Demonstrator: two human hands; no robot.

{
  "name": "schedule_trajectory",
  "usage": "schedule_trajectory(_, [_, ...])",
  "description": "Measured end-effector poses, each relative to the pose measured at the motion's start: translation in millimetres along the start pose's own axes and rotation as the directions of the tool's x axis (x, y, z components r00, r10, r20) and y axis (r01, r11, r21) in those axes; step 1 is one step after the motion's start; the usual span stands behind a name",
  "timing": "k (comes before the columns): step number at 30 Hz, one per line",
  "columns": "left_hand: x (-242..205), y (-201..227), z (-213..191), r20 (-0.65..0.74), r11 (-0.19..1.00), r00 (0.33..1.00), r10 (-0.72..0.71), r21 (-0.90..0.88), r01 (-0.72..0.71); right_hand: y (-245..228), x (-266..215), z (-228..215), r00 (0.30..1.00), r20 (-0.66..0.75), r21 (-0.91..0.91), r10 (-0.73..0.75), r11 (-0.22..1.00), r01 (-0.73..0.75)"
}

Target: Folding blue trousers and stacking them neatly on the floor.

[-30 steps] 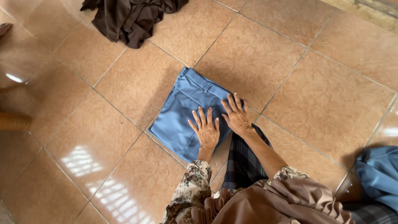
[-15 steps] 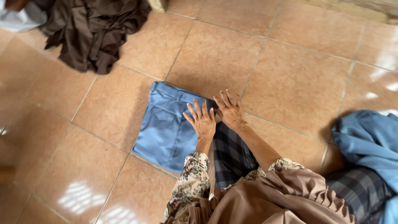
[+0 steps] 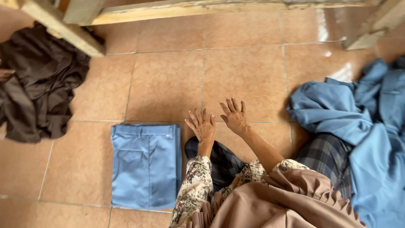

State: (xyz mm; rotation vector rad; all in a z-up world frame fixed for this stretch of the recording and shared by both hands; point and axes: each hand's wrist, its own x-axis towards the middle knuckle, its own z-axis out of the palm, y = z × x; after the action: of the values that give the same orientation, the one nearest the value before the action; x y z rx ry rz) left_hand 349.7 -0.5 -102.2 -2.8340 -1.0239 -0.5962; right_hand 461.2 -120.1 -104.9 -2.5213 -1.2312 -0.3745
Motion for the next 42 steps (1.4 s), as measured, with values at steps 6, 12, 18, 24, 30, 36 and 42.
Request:
schedule_trajectory(6, [-3.6,111.5,3.2,0.327,0.971,0.933,0.152,-0.227,-0.078,93.7,-47.1,-35.6,0.940,0.202,-0.192,0.276,0.952,-0.238])
schedule_trajectory(12, [-25.4,194.3,10.4,0.361,0.903,0.853,0.377,-0.347,-0.252,137.5,-92.9,-89.5,0.811,0.274,-0.203,0.517,0.855,-0.477])
schedule_trajectory(18, [-43.7,279.1,-16.8,0.278,0.769,0.730,0.624,-0.385,-0.510,192.4,-151.7,-118.0,0.786,0.063,-0.179,0.615,0.781,-0.598])
schedule_trajectory(24, [-89.8,381.1,-48.5,0.065,0.473,0.519,0.852,-0.521,-0.711,254.2,-237.5,-170.5,0.679,-0.357,-0.220,0.641,0.649,-0.728])
schedule_trajectory(30, [-133.3,451.3,-42.0,0.086,0.321,0.343,0.936,-0.611,-0.724,347.4,-314.1,-194.0,0.588,-0.462,-0.266,0.664,0.529,-0.806])
schedule_trajectory(36, [-144.1,477.0,-41.3,0.185,0.314,0.259,0.948,-0.685,-0.658,431.6,-344.5,-238.7,0.480,-0.201,-0.376,0.854,0.385,-0.843])
schedule_trajectory(42, [-149.2,503.8,-29.3,0.176,0.332,0.302,0.937,-0.717,-0.613,476.5,-365.9,-233.2,0.582,-0.236,-0.465,0.778,0.436,-0.770])
